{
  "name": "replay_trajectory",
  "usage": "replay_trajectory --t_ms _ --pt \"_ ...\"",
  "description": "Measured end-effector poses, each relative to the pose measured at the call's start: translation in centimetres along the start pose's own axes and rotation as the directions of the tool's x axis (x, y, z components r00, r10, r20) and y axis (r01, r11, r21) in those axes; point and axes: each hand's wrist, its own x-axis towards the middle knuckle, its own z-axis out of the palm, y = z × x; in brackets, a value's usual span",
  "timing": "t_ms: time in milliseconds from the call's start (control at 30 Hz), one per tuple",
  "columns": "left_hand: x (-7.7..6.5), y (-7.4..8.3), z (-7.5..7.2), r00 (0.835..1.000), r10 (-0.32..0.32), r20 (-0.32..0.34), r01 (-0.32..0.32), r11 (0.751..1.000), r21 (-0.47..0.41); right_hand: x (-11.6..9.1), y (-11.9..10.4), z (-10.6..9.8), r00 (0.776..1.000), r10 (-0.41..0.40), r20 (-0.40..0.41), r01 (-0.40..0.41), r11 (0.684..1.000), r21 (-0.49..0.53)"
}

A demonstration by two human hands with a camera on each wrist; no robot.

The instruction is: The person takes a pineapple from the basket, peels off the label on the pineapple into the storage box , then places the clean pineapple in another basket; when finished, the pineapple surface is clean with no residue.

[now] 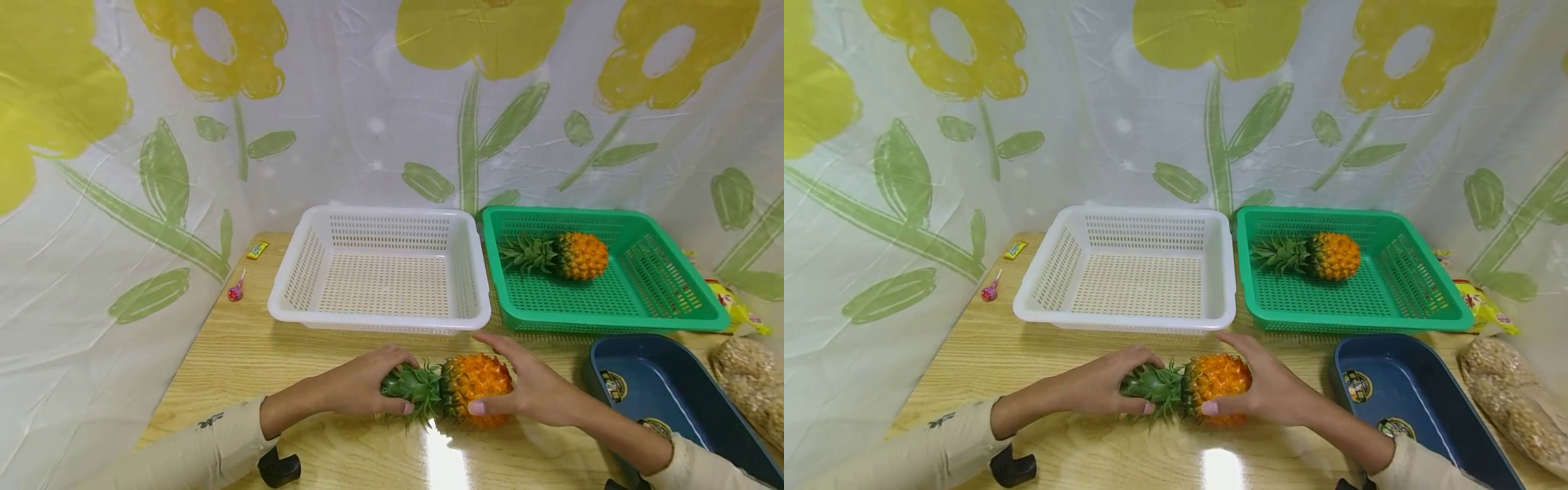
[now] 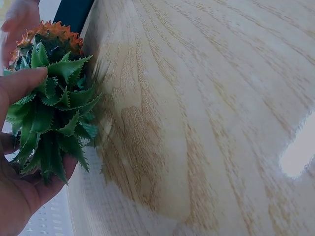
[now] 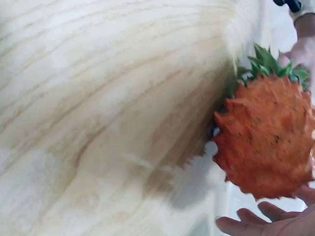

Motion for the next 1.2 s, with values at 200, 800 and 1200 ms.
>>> replay_trajectory --t_ms 200,800,1200 --pt "0.1 0.0 0.0 1.000 -0.005 -0.002 0.005 1.000 -0.009 0.6 0.3 1.0 0.998 -0.020 0.054 0.018 0.999 0.033" --pt "0.0 -0.1 -0.1 1.000 -0.003 0.006 0.003 1.000 -0.007 1.0 0.6 1.6 0.999 -0.038 0.029 0.037 0.999 0.026" --pt "-0.4 0.2 -0.6 0.999 0.012 0.042 -0.010 0.998 -0.063 0.6 0.4 0.8 0.997 -0.063 0.037 0.062 0.998 0.031"
